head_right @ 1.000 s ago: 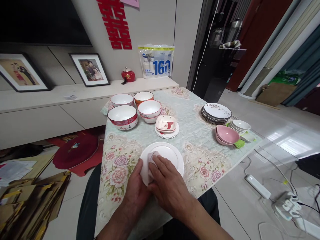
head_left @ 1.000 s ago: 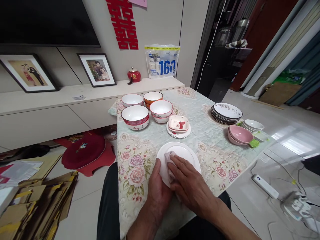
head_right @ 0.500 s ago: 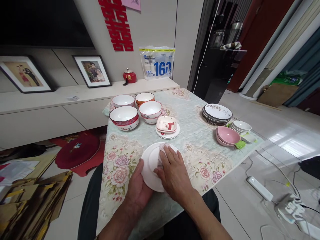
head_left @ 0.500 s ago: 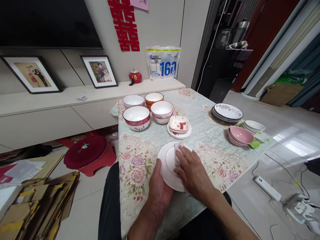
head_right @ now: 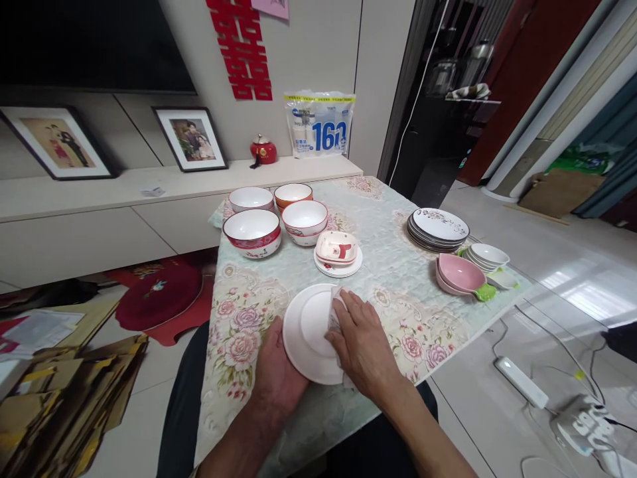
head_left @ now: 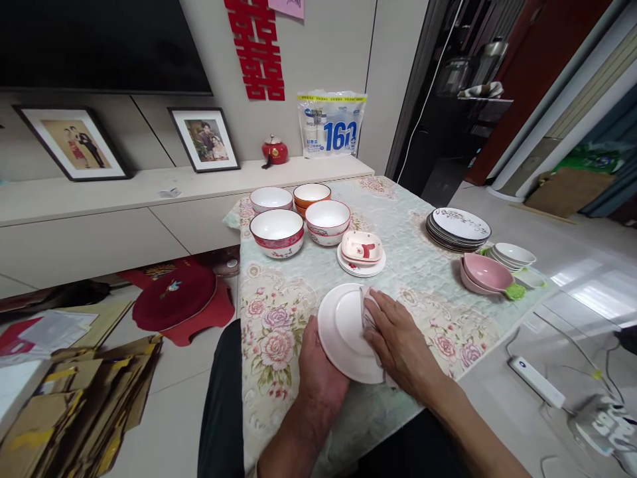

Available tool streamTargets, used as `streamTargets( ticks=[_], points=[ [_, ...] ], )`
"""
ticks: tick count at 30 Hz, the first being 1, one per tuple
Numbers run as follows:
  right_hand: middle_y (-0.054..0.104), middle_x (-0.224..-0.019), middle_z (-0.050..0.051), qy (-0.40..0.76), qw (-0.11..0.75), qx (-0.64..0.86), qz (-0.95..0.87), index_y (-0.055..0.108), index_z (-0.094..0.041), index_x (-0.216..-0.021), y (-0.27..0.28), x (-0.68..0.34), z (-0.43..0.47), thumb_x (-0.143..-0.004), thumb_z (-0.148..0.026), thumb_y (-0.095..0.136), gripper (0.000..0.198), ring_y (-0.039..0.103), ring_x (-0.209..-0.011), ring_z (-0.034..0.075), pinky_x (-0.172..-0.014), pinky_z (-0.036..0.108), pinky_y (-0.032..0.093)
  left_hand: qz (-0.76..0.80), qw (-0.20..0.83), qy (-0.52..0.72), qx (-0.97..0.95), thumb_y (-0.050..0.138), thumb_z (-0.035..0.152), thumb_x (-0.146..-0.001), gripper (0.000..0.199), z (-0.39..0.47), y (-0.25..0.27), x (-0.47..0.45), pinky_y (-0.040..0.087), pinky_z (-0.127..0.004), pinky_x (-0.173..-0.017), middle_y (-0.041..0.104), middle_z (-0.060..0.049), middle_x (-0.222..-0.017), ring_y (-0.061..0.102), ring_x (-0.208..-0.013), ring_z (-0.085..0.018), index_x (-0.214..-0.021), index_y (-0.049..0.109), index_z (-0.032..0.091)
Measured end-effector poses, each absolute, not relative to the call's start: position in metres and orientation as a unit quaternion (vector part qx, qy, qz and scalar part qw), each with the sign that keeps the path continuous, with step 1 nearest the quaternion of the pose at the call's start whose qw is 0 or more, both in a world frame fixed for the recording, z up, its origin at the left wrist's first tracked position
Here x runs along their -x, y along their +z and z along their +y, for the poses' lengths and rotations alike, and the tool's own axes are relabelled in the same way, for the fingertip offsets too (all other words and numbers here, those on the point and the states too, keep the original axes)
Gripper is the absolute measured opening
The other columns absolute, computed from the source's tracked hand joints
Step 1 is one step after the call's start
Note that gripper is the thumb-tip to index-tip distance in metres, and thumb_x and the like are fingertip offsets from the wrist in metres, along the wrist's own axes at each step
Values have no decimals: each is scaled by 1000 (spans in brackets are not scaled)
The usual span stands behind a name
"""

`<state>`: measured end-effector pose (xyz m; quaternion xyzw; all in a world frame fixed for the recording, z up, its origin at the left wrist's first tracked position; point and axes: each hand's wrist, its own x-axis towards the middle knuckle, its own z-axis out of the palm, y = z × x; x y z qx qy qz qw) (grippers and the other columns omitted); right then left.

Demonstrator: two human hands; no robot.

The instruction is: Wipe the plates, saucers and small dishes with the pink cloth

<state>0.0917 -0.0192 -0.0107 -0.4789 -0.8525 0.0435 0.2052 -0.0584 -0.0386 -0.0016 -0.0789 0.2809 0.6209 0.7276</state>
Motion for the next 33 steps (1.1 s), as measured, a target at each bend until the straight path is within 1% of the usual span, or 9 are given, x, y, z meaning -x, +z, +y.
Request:
streamTargets(
  ticks=[4,9,13,16,19,23,25,27,33],
  points=[
    [48,-148,20,78,191,467,-860,51,-11,-136,0,-63,3,-97,-27,48,42,41,-139,33,-110,56,38,306,711,625,95,46,38,-93,44,-39,-2,60,48,-45,-99,77,-12,-95,69,-101,-30,-120,68,11],
    [55,-142,12,128,192,411,-882,58,-18,-126,20,-37,3,-96,-27,52,32,46,-134,28,-111,51,37,299,713,623,117,44,40,-94,41,-40,2,63,52,-39,-92,76,-11,-93,71,-85,-23,-106,71,11],
    [59,-138,6,153,174,361,-903,59,-23,-121,23,-31,-15,-95,-29,55,27,41,-139,24,-117,55,25,264,725,619,146,42,38,-96,39,-41,6,67,54,-31,-84,74,-7,-79,71,-78,-18,-86,71,14],
    [58,-141,5,154,167,330,-916,57,-25,-125,19,-38,-32,-96,-34,55,30,37,-143,23,-122,54,14,272,733,603,155,44,39,-95,42,-42,8,68,55,-27,-76,72,-7,-71,70,-70,-17,-74,69,13],
    [55,-146,4,137,167,308,-927,55,-23,-130,14,-52,-48,-98,-35,52,34,33,-145,20,-125,49,5,307,727,599,133,45,43,-93,47,-42,7,68,56,-28,-75,72,-12,-71,70,-68,-19,-75,71,9],
    [56,-145,5,101,185,269,-940,55,-19,-132,1,-78,-63,-96,-28,53,36,32,-146,20,-125,47,0,332,722,600,95,52,46,-89,44,-42,1,63,57,-39,-84,75,-12,-76,73,-78,-26,-92,73,8],
    [56,-144,7,88,201,245,-945,53,-16,-136,-7,-93,-68,-94,-24,55,42,31,-147,21,-125,50,2,337,728,591,83,55,44,-88,42,-42,-2,60,55,-42,-89,76,-12,-81,73,-86,-29,-100,72,8],
    [58,-141,9,87,221,231,-943,55,-16,-134,-15,-107,-73,-93,-22,57,41,32,-146,23,-125,52,9,359,732,573,81,57,40,-87,41,-41,-3,58,54,-44,-92,77,-14,-87,72,-91,-30,-108,70,7],
    [61,-138,10,109,296,259,-913,58,-13,-131,-28,-136,-80,-92,-13,54,39,42,-141,23,-120,43,33,360,728,580,57,53,36,-91,44,-40,-6,56,51,-46,-97,76,-16,-98,69,-105,-31,-120,63,5]
  ],
)
